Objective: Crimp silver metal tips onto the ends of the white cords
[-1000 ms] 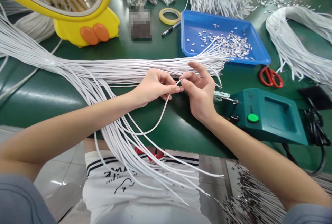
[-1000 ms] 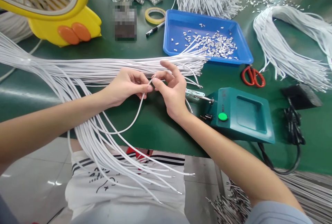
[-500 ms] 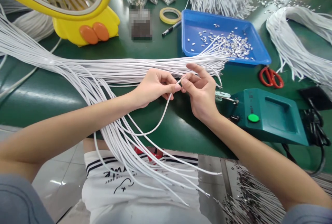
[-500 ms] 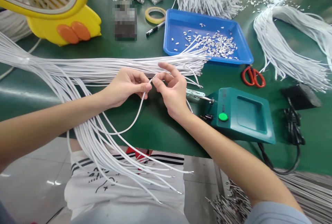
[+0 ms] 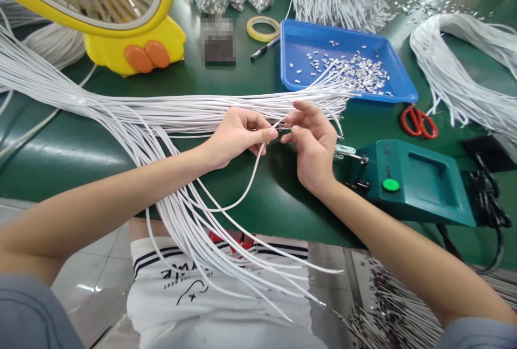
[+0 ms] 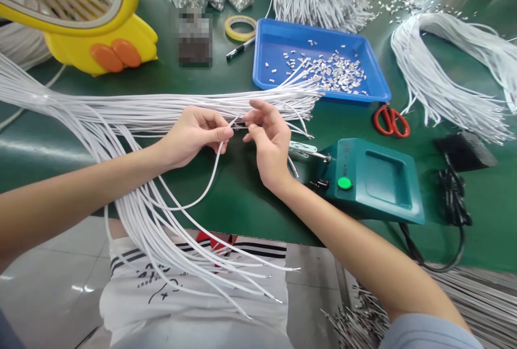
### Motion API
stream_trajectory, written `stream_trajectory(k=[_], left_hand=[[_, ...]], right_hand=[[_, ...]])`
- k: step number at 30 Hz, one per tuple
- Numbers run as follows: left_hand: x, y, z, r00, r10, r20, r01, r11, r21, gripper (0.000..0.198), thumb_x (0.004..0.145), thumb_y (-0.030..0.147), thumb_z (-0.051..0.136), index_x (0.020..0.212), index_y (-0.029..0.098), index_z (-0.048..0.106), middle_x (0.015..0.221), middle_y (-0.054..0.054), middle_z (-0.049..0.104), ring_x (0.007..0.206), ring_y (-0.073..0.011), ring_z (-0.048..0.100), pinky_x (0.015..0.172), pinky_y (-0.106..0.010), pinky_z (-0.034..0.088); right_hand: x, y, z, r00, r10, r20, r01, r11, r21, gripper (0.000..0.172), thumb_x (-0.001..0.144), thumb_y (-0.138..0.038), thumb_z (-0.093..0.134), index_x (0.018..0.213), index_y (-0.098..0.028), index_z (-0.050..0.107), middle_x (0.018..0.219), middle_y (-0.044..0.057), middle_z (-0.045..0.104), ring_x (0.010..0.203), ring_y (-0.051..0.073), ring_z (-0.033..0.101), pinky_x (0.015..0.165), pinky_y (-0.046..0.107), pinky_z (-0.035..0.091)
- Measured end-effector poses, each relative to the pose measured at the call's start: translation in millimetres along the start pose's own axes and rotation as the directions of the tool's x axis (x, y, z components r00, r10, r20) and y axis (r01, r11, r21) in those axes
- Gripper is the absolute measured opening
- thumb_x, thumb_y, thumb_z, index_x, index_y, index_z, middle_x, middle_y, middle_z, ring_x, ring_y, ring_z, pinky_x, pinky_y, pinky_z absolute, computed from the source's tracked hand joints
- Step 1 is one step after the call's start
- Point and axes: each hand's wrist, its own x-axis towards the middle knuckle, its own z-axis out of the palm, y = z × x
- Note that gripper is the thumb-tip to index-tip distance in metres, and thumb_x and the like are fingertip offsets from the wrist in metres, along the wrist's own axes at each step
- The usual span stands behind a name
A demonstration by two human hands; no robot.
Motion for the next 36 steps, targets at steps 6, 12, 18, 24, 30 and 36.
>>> stream_trajectory(k=[6,12,18,24,30,36], left_hand=[[0.1,-0.6,1.8,1.0,0.007,-0.011,-0.007,0.998,0.055,0.041,0.055,0.037,0.091,0.062,0.01,0.061,0.051,0.0,0.061,0.045,-0.0087,0.058,0.044,-0.017,0.047],[0.7,-0.1,2.4,0.999,0.046,-0.019,-0.043,0.993,0.107,0.043,0.053,0.035,0.092,0.058,0.012,0.055,0.052,0.002,0.058,0.045,-0.0072,0.054,0.043,-0.018,0.043],[1.6,-3.8,1.2,0.997,0.07,-0.043,-0.062,0.986,0.155,0.045,0.052,0.036,0.092,0.056,0.013,0.053,0.051,0.002,0.057,0.045,-0.0075,0.052,0.044,-0.019,0.041],[0.2,-4.1,2.1,0.989,0.143,-0.047,-0.126,0.956,0.264,0.041,0.056,0.036,0.09,0.055,0.013,0.056,0.053,0.0,0.061,0.049,-0.0084,0.055,0.048,-0.02,0.042],[-1.6,-1.6,2.4,0.993,0.119,0.028,-0.122,0.972,0.199,0.038,0.063,0.041,0.087,0.06,0.013,0.061,0.053,-0.001,0.062,0.049,-0.0094,0.057,0.05,-0.02,0.046],[-1.3,-0.8,2.3,0.995,0.094,0.014,-0.095,0.99,0.105,0.038,0.064,0.041,0.087,0.064,0.011,0.063,0.055,-0.001,0.063,0.049,-0.0094,0.06,0.049,-0.019,0.046]], right_hand=[[-2.2,-1.4,-0.2,0.995,-0.091,-0.041,0.086,0.989,-0.123,0.023,0.088,-0.037,0.058,0.11,-0.03,0.061,0.092,0.002,0.066,0.093,0.019,0.064,0.069,0.033,0.057],[-4.5,-3.4,0.4,0.998,-0.065,-0.012,0.063,0.991,-0.12,0.026,0.088,-0.045,0.061,0.108,-0.029,0.062,0.085,0.002,0.067,0.085,0.019,0.066,0.069,0.035,0.057],[-6.0,-11.0,4.4,0.998,-0.057,0.012,0.058,0.992,-0.111,0.029,0.081,-0.041,0.071,0.105,-0.028,0.062,0.083,0.001,0.066,0.084,0.018,0.066,0.069,0.034,0.057],[-5.2,-17.3,6.5,0.998,-0.061,-0.007,0.058,0.981,-0.184,0.027,0.078,-0.03,0.073,0.102,-0.028,0.062,0.078,0.0,0.064,0.074,0.017,0.063,0.063,0.033,0.054],[-3.2,-17.0,3.7,0.997,-0.071,0.022,0.074,0.972,-0.224,0.022,0.081,-0.031,0.069,0.102,-0.028,0.062,0.079,0.001,0.061,0.077,0.017,0.06,0.064,0.033,0.055],[-0.6,-6.0,0.0,0.998,-0.058,-0.024,0.054,0.986,-0.158,0.017,0.086,-0.037,0.064,0.1,-0.029,0.065,0.087,0.002,0.062,0.086,0.018,0.062,0.064,0.031,0.057]])
